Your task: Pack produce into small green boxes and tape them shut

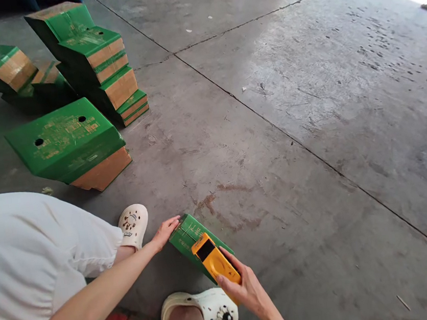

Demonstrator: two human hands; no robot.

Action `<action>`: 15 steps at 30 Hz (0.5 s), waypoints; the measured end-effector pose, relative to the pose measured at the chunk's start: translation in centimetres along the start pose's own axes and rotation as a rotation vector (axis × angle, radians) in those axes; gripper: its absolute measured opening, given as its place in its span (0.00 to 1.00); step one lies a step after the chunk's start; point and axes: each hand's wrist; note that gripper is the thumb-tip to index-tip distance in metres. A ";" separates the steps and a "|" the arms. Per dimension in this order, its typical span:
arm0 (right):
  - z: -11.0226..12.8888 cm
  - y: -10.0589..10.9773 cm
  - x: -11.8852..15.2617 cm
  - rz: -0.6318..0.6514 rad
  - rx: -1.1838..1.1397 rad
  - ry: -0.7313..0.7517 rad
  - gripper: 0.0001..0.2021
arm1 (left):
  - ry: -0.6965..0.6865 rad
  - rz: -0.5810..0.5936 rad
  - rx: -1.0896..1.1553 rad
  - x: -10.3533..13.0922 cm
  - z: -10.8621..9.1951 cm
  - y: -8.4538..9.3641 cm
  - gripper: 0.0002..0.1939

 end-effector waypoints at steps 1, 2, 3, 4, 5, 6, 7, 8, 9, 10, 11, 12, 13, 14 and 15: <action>-0.1 0.0 0.0 -0.001 -0.010 -0.001 0.47 | 0.006 0.047 0.024 0.5 -0.1 -0.3 0.28; -0.2 -0.1 0.0 -0.001 -0.024 -0.002 0.48 | 0.025 0.102 0.049 0.9 -0.2 -0.4 0.32; -0.3 -0.1 0.0 0.001 -0.041 -0.001 0.48 | 0.051 0.161 0.074 1.3 -0.5 -0.3 0.36; -0.4 -0.1 0.0 0.003 -0.056 -0.001 0.49 | 0.078 0.223 0.095 1.6 -0.9 0.1 0.39; -0.5 -0.1 0.0 0.007 -0.068 0.001 0.49 | 0.096 0.291 0.108 1.8 -1.5 0.7 0.41; -0.6 -0.1 0.0 0.011 -0.073 0.005 0.49 | 0.095 0.365 0.106 1.8 -2.2 1.6 0.42; -0.6 -0.1 0.0 0.014 -0.072 0.008 0.48 | 0.061 0.435 0.081 1.8 -3.1 2.6 0.43; -0.6 0.0 -0.1 0.017 -0.068 0.011 0.48 | 0.000 0.499 0.025 1.8 -4.2 3.6 0.44; -0.6 0.0 -0.2 0.019 -0.064 0.012 0.48 | -0.077 0.559 -0.063 1.7 -5.3 4.4 0.47; -0.6 0.0 -0.2 0.019 -0.063 0.014 0.48 | -0.154 0.599 -0.189 1.6 -6.4 5.1 0.52; -0.5 0.0 -0.3 0.018 -0.065 0.016 0.48 | -0.212 0.626 -0.353 1.5 -7.4 5.5 0.58; -0.5 0.0 -0.3 0.016 -0.069 0.017 0.48 | -0.267 0.626 -0.529 1.5 -8.2 5.5 0.65; -0.4 -0.1 -0.3 0.014 -0.073 0.021 0.48 | -0.316 0.604 -0.702 1.6 -8.8 5.3 0.71; -0.4 -0.1 -0.3 0.011 -0.075 0.028 0.48 | -0.369 0.567 -0.854 1.6 -9.2 4.8 0.76; -0.5 -0.2 -0.2 0.009 -0.074 0.037 0.47 | -0.434 0.520 -0.972 1.8 -9.3 4.3 0.79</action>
Point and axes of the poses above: each hand's wrist, its own x-axis away from the middle knuckle, its own y-axis out of the back of the hand, z = x × y, and after that the axes turned 14 degrees about y, right-handed
